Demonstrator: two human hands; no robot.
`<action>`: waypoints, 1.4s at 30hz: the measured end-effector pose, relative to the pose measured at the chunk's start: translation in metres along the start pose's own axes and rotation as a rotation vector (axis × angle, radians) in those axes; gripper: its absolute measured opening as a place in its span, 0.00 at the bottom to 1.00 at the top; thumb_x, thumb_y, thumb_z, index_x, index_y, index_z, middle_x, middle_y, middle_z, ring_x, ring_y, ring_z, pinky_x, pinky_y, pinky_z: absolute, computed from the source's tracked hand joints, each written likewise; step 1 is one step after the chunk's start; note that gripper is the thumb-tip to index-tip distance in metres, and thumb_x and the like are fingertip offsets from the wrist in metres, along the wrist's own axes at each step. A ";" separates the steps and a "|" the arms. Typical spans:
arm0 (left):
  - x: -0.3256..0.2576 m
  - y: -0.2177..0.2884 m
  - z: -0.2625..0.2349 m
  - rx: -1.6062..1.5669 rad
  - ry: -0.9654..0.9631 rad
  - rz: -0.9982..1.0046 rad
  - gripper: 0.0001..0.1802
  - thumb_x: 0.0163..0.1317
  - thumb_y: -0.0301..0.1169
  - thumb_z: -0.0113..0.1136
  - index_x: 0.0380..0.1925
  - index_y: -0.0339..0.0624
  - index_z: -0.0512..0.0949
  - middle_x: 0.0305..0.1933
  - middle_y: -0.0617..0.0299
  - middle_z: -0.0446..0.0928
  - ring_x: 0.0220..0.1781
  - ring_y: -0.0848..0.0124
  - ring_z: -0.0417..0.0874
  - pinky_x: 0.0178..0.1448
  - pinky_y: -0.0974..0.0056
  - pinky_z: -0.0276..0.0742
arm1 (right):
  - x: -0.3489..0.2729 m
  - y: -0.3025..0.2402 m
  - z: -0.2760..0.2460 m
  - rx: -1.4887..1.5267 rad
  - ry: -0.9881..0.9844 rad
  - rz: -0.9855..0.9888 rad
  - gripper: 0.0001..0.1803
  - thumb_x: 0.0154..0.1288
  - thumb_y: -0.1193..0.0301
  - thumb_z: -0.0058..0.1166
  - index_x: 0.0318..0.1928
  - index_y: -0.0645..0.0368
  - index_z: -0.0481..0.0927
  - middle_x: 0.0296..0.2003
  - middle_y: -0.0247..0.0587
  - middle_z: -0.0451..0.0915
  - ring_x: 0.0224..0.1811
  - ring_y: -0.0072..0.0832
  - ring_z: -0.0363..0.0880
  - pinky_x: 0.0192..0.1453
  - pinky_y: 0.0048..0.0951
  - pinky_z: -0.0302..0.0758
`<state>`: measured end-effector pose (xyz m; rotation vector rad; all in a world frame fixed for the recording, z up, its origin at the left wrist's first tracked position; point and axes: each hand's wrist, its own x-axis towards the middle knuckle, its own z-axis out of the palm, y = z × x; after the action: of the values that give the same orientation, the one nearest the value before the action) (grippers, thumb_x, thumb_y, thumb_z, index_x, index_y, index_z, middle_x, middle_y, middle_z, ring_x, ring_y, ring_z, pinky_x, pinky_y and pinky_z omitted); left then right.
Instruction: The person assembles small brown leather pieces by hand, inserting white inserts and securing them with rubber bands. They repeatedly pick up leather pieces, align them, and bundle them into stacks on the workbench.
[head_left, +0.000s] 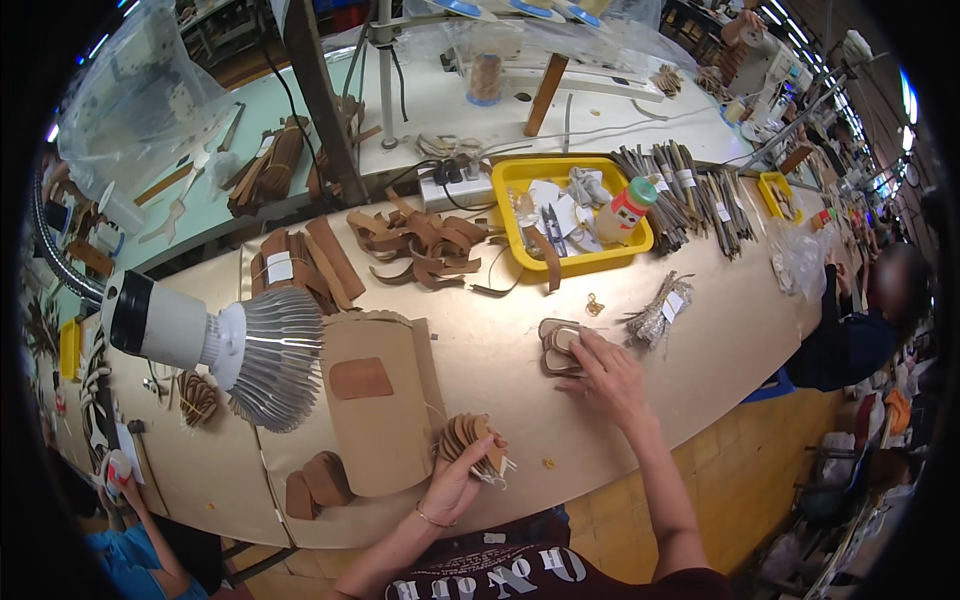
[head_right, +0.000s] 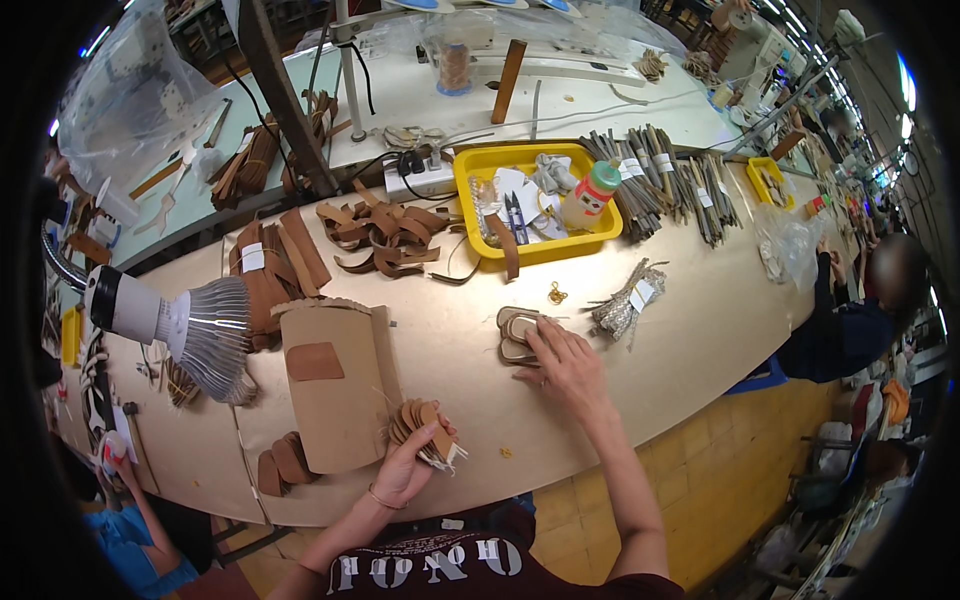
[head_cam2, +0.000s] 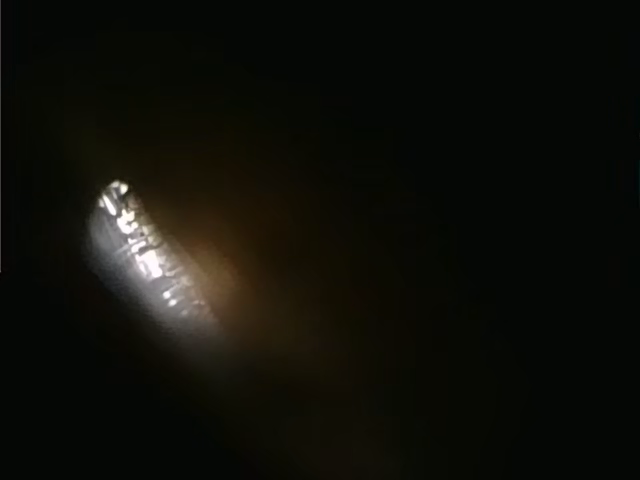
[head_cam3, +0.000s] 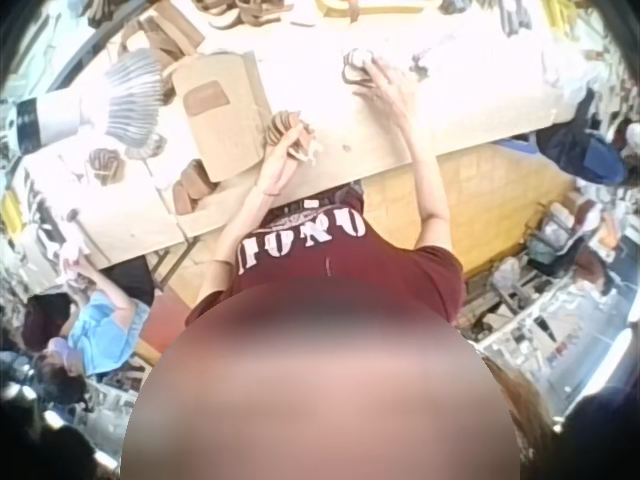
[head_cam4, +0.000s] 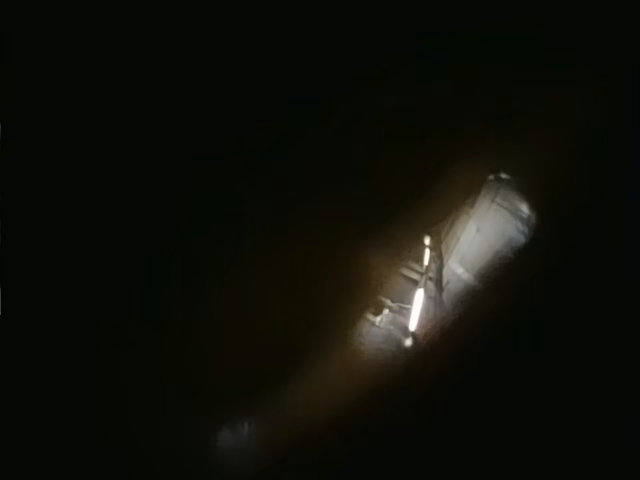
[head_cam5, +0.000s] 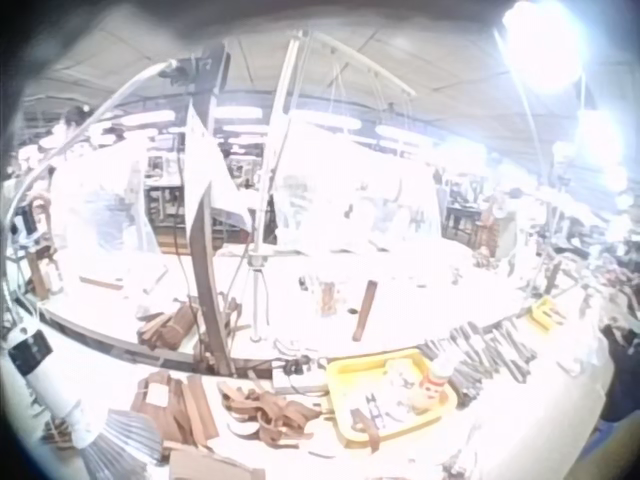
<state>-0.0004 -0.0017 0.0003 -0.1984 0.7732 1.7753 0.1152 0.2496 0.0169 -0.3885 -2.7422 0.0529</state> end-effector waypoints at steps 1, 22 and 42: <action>0.000 0.000 0.000 -0.003 0.002 -0.002 0.21 0.66 0.26 0.59 0.58 0.40 0.67 0.47 0.61 0.74 0.50 0.69 0.78 0.55 0.63 0.76 | 0.000 0.002 0.001 0.024 -0.014 0.009 0.33 0.48 0.57 0.70 0.54 0.59 0.76 0.53 0.44 0.79 0.50 0.37 0.80 0.50 0.35 0.76; 0.000 -0.001 0.006 0.008 0.013 0.001 0.21 0.66 0.27 0.58 0.57 0.40 0.67 0.46 0.60 0.74 0.50 0.67 0.77 0.57 0.61 0.75 | 0.043 0.027 0.016 -0.030 -0.105 0.199 0.30 0.67 0.66 0.52 0.68 0.58 0.63 0.48 0.47 0.77 0.45 0.41 0.79 0.48 0.40 0.75; 0.010 0.007 0.034 -0.049 -0.042 0.194 0.21 0.69 0.25 0.54 0.61 0.41 0.65 0.60 0.62 0.70 0.61 0.73 0.72 0.64 0.64 0.71 | 0.020 -0.134 -0.042 0.774 0.103 0.488 0.22 0.60 0.74 0.63 0.56 0.60 0.77 0.46 0.49 0.76 0.48 0.39 0.80 0.50 0.30 0.76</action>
<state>-0.0019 0.0255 0.0240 -0.1208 0.7398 1.9768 0.0775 0.1258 0.0746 -0.7703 -2.2282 1.1277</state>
